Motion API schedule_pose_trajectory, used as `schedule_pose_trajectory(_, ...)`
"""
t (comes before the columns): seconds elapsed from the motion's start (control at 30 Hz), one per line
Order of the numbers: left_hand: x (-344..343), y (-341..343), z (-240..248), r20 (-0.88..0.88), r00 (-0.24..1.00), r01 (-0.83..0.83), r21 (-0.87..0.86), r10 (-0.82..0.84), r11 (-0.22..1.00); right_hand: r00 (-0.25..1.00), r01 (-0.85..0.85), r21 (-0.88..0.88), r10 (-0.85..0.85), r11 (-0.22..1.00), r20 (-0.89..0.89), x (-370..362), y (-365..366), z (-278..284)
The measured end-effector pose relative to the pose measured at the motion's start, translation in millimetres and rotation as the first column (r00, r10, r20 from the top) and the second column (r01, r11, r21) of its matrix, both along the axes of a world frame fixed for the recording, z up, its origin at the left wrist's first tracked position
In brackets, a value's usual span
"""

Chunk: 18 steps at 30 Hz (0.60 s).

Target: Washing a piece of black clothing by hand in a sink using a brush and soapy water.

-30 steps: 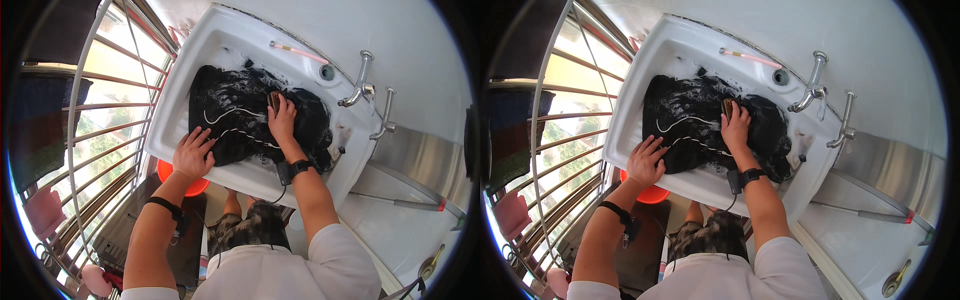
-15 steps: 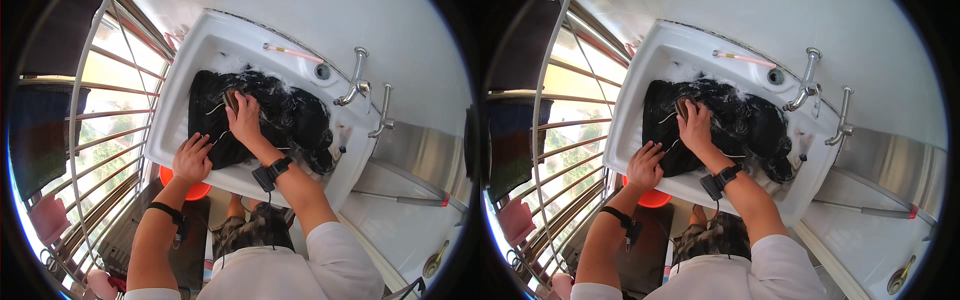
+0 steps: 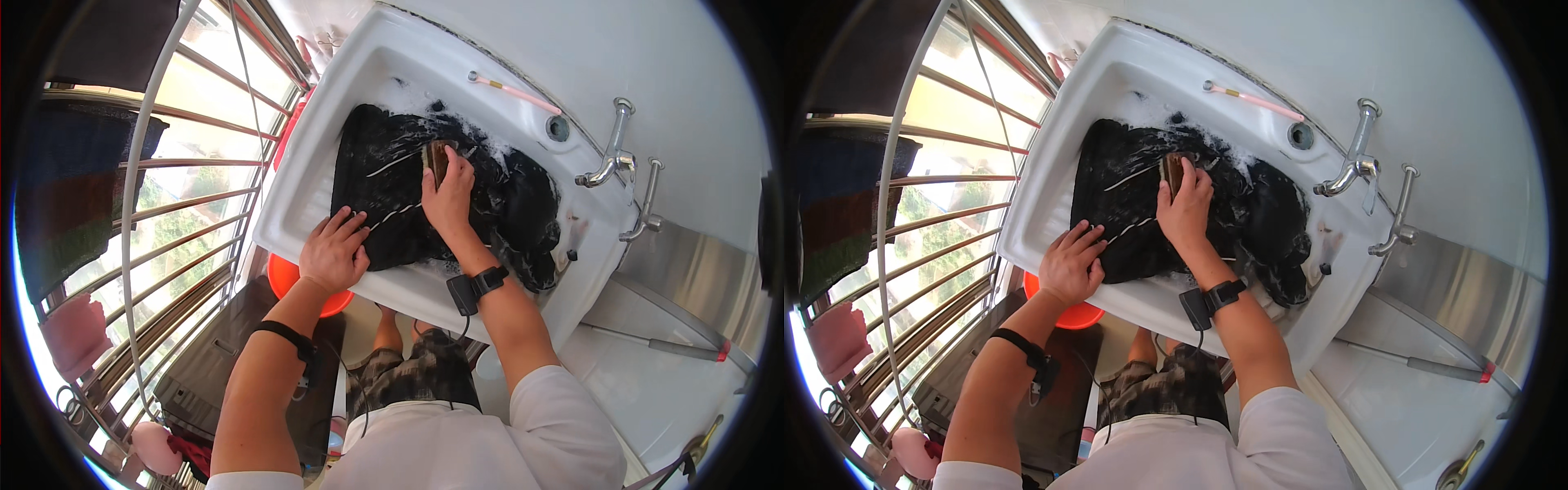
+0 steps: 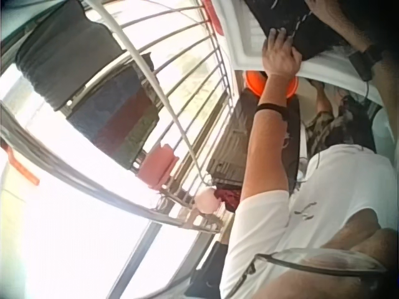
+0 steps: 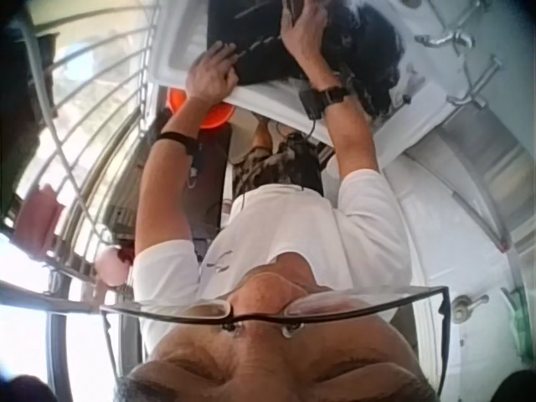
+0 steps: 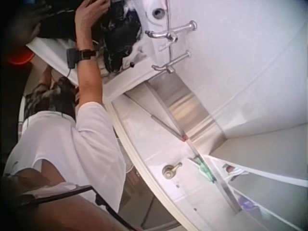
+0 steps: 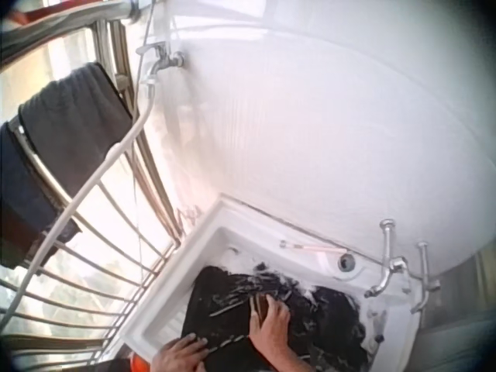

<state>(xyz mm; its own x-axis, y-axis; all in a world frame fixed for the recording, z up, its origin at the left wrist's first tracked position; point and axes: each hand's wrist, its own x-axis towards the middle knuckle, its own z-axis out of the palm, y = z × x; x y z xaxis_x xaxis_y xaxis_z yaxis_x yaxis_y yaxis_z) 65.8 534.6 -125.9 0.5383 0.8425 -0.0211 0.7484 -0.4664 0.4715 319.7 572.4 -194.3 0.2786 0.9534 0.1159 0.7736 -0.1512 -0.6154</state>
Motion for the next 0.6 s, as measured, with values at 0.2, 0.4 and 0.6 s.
schedule_pose_trajectory(0.2,-3.0,-1.1,-1.0,-0.030,1.000,-0.005,-0.030,0.004,1.000,0.923,-0.369,-0.120,0.379,0.922,0.067,-17.3,-50.3,12.4)
schedule_pose_trajectory(0.4,-9.1,-5.8,-5.6,-0.011,1.000,-0.029,-0.041,0.029,0.999,0.915,-0.014,-0.368,0.161,0.930,0.371,48.6,-34.6,-15.1)
schedule_pose_trajectory(0.6,-3.0,-2.1,-2.9,-0.015,1.000,-0.009,0.000,0.009,1.000,0.979,0.172,-0.219,-0.142,0.960,0.147,32.2,-43.1,-3.9)
